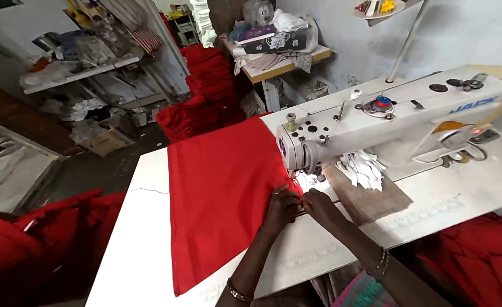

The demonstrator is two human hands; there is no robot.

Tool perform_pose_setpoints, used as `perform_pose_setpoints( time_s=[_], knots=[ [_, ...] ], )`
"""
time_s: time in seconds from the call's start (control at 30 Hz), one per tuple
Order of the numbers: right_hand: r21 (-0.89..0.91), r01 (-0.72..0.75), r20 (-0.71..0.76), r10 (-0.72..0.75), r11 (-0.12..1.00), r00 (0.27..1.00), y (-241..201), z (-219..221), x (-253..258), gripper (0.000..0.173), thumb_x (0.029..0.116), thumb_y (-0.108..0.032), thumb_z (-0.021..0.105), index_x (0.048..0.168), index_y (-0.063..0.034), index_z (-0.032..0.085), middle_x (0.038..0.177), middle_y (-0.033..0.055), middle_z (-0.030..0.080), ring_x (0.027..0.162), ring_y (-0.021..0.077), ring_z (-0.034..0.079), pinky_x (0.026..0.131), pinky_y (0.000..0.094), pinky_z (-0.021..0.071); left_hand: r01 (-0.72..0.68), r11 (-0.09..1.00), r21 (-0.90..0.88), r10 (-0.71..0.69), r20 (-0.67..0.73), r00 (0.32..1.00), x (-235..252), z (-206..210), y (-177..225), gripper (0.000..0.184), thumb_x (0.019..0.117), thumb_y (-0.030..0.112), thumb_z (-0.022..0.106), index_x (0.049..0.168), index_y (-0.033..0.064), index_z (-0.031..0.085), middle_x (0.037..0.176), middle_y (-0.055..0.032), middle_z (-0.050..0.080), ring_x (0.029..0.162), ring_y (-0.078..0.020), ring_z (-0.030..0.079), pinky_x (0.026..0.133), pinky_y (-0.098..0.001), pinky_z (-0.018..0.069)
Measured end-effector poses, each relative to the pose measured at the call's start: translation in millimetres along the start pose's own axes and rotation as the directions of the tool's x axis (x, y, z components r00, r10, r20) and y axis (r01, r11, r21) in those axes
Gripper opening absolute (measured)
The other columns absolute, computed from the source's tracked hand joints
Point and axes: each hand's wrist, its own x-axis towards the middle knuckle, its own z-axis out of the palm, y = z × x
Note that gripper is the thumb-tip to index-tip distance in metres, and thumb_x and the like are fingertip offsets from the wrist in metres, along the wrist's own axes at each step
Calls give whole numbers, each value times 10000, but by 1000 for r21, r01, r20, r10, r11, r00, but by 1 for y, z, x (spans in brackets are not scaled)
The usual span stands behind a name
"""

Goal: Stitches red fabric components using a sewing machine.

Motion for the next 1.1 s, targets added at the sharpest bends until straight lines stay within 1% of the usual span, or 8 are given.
perform_pose_setpoints(
  time_s=[0.17,0.3,0.47,0.53,0.67,0.8,0.97,1.1],
  knots=[
    [184,64,-55,-55,981,997,22,3,-2,211,961,-35,632,1118,81,710,1028,232,662,874,306,638,842,416,527,27,998,65,-25,-43,999,5,10,1,152,948,13,628,952,-98,732,1098,-240,710,1112,-380,652,1028,-486,482],
    [64,190,-335,-158,980,929,33,21,1,98,903,7,676,929,62,753,891,207,698,805,353,712,744,498,591,18,1000,-7,-19,-83,996,-1,13,-3,164,903,91,716,978,-53,743,1087,-193,722,1104,-329,655,1007,-470,493],
    [192,-31,74,17,981,997,27,-14,15,176,1000,-37,605,1037,71,739,1027,222,695,989,344,668,942,493,507,109,994,2,-107,-136,985,3,17,4,134,928,71,690,908,-29,777,1061,-174,735,1079,-328,661,987,-477,502],
    [201,11,5,-13,980,1000,30,-14,19,138,973,-6,628,966,76,740,944,222,709,912,341,681,886,495,523,254,966,-58,-258,-67,964,16,12,10,131,916,76,706,883,-36,765,1101,-182,697,1121,-327,605,1007,-476,461],
    [-21,335,-333,-322,942,886,50,13,11,85,904,-10,685,926,40,750,871,172,713,807,301,722,762,432,603,521,844,-128,-507,123,853,44,-2,20,212,927,27,686,1089,-101,638,1055,-228,651,1004,-306,612,911,-453,497],
    [-320,439,-378,-539,839,753,53,27,13,82,833,68,660,870,50,731,819,163,685,767,300,722,647,384,608,530,846,54,-530,184,828,46,-7,34,246,982,71,633,1173,-84,644,1187,-244,635,1091,-334,615,967,-494,489],
    [16,222,-199,-214,975,956,35,6,17,138,940,50,603,943,84,737,911,238,702,914,394,705,842,514,563,337,931,144,-330,-69,941,23,6,29,205,963,129,674,1032,-50,748,1148,-234,687,1163,-425,604,1021,-662,390],
    [166,48,-183,-17,985,983,27,-3,24,94,932,3,677,922,68,744,905,234,712,878,373,697,850,510,542,451,884,127,-440,-101,892,33,6,33,182,948,125,698,984,-49,738,1155,-222,669,1173,-401,582,1029,-638,375]
  ],
)
